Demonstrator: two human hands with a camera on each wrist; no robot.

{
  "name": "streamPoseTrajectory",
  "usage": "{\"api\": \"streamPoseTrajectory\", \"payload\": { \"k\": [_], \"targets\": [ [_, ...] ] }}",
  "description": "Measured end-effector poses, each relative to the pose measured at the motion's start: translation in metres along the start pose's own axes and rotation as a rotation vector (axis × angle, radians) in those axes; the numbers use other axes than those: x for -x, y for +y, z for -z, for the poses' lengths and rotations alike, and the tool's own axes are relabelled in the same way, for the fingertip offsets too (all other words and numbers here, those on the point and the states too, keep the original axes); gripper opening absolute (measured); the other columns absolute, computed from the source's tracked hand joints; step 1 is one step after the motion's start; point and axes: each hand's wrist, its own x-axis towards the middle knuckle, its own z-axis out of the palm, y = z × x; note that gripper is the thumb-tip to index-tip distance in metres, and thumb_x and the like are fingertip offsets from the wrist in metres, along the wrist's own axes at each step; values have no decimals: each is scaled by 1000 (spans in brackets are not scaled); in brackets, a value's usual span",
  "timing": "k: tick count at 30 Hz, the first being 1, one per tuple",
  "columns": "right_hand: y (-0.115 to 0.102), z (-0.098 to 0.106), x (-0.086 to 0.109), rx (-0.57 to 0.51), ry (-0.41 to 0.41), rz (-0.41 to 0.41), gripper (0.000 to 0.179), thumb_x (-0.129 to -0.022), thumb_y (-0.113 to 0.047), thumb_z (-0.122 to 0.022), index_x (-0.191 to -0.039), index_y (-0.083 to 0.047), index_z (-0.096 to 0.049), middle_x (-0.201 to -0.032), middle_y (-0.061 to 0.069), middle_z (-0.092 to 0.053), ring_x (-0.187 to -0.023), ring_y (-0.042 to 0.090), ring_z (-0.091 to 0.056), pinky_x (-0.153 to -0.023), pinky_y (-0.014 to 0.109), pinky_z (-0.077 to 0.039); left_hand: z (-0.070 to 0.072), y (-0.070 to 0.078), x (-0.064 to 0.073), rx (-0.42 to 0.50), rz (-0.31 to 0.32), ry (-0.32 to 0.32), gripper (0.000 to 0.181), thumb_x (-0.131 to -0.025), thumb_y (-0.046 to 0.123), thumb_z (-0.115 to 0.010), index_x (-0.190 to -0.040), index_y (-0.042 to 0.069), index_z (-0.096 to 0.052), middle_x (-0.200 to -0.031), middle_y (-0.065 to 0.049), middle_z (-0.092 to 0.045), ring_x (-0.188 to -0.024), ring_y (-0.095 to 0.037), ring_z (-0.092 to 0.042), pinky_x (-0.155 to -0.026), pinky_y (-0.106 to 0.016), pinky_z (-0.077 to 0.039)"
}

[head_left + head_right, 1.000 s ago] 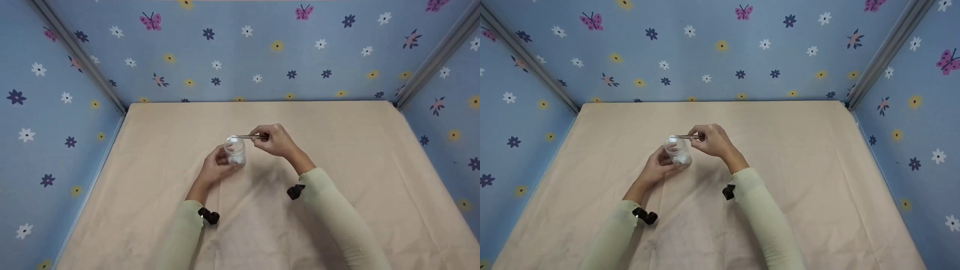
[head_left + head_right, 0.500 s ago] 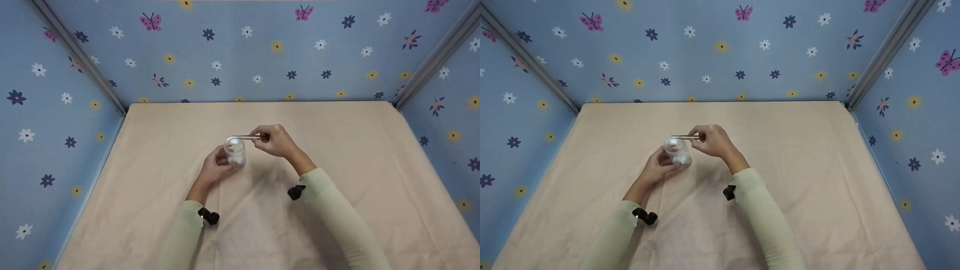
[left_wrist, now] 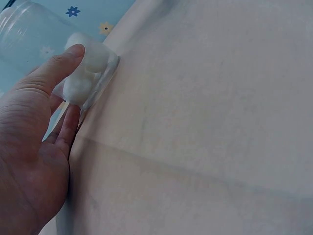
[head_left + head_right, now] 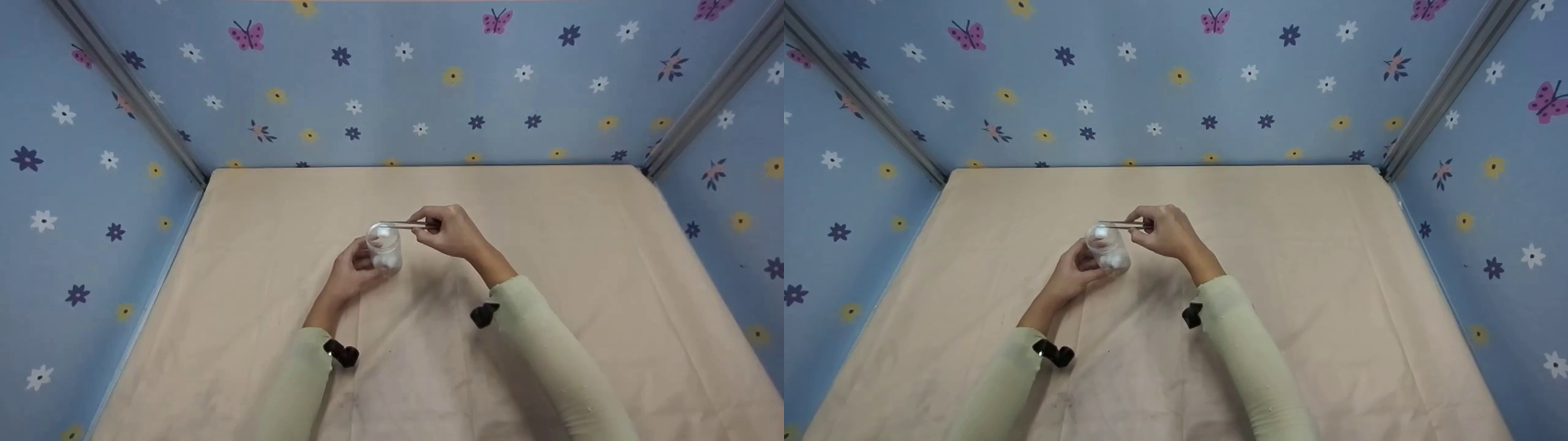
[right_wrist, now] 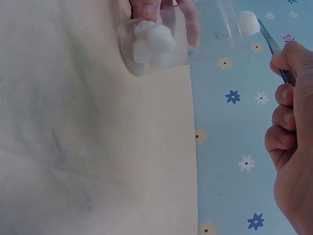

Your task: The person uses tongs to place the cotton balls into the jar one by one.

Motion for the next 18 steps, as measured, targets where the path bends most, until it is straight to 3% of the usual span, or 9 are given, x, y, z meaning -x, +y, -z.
{"api": "streamPoseTrajectory", "payload": {
  "k": [11, 18],
  "targets": [
    [6, 3, 8, 30, -18, -30, 19, -99, -7, -73, -113, -5, -86, -77, 15, -75, -62, 9, -47, -61, 24, -39, 1, 2, 0, -8, -7, -1, 68, -94, -2, -87, -156, 5, -58, -146, -25, -69, -136, -42, -73, -119, -52, -59],
    [11, 9, 14, 40, -17, -56, 19, -98, -6, -73, -112, -5, -86, -75, 13, -72, -63, 9, -47, -62, 24, -39, 0, 1, 0, -12, 1, 0, 70, -94, -3, -87, -157, 8, -58, -148, -25, -68, -136, -40, -73, -117, -47, -61]
  ]
}}
